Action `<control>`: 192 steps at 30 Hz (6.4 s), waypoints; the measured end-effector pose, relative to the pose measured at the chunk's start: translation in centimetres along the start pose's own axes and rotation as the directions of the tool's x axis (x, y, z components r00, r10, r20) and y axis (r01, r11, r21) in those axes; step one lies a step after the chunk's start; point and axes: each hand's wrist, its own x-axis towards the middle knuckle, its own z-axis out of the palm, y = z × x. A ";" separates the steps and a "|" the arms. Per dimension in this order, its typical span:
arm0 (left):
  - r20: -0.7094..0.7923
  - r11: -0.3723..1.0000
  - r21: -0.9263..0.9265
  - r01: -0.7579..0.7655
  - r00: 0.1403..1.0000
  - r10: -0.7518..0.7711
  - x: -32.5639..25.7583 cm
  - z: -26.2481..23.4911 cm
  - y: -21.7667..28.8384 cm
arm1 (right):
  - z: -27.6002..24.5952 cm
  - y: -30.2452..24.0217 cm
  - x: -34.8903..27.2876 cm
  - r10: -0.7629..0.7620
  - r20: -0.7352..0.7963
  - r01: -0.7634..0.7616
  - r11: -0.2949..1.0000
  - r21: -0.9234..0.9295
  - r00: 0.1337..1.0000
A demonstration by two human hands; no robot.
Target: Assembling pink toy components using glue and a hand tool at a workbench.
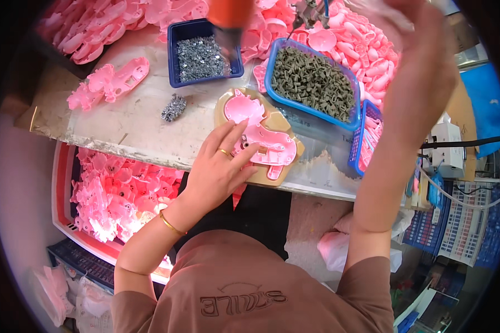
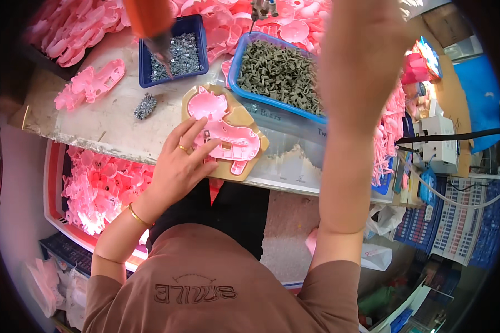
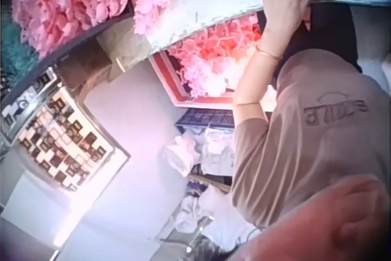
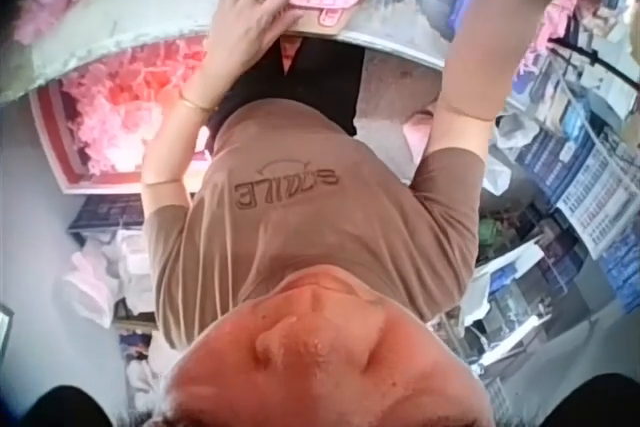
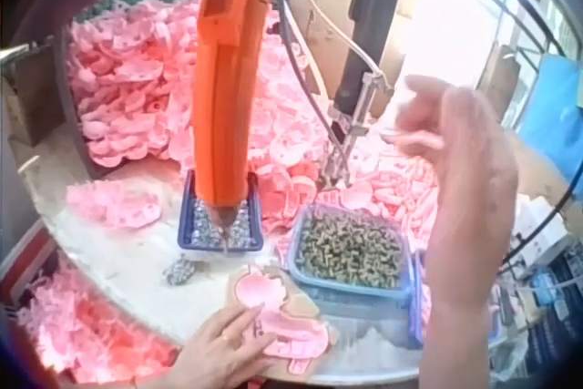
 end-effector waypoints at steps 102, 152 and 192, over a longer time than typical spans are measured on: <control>-0.156 0.122 -0.962 0.243 -0.124 -0.980 -34.9 -3.7 -46.8 | -9.0 5.3 -21.5 0.606 -0.038 -0.528 0.658 -0.537 0.794; -0.351 0.466 -0.472 0.748 0.326 -0.878 -29.5 14.6 -25.7 | -10.9 6.0 -24.3 0.707 0.000 -0.641 0.641 -0.423 0.707; -0.110 -0.128 0.062 0.990 -0.121 -0.987 -47.9 6.1 -25.5 | -11.4 5.8 -25.1 0.808 -0.065 -0.757 0.518 -0.398 0.586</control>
